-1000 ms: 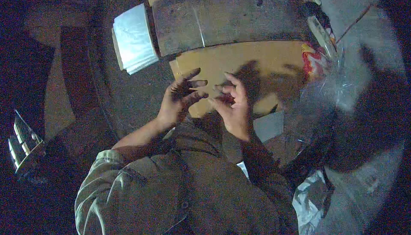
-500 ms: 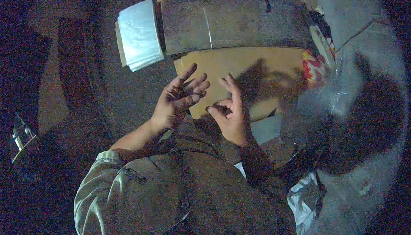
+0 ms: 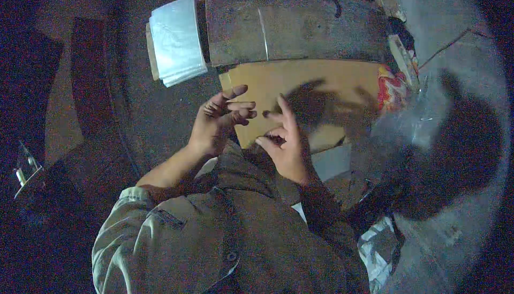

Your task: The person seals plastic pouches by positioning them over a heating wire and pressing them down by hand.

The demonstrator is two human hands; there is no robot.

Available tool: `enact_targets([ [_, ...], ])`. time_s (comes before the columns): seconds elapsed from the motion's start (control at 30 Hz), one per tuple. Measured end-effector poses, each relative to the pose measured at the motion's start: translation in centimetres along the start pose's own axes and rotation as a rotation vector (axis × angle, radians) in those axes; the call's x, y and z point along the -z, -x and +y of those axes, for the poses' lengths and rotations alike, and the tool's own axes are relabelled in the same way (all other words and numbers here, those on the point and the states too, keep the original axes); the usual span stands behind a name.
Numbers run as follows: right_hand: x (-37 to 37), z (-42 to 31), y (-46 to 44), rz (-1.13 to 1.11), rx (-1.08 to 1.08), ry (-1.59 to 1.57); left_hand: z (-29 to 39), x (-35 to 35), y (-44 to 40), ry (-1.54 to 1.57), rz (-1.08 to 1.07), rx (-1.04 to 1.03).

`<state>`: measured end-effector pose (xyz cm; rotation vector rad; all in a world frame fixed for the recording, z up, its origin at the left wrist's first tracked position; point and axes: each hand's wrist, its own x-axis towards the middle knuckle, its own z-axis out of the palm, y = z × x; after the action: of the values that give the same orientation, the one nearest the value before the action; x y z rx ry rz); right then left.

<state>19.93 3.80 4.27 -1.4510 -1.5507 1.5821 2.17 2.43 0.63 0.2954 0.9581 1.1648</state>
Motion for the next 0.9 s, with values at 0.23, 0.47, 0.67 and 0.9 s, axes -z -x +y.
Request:
enact_targets([
  [0.23,0.2,0.2,-0.3,-0.029,-0.016,-0.115,-0.4,0.2,0.6,-0.161,-0.040,-0.049],
  [0.47,0.4,1.5,-1.2,0.006,-0.107,-0.117,0.1,-0.9,-0.4,-0.324,-0.013,-0.087],
  [0.67,1.3,2.9,-3.0,0.027,-0.155,-0.077,0.6,-1.2,-2.4,-0.476,0.013,-0.075],
  [0.9,1.9,4.6,-8.3,0.094,-0.089,-0.258,-0.3,-0.4,-2.8,-0.935,0.219,-0.417],
])
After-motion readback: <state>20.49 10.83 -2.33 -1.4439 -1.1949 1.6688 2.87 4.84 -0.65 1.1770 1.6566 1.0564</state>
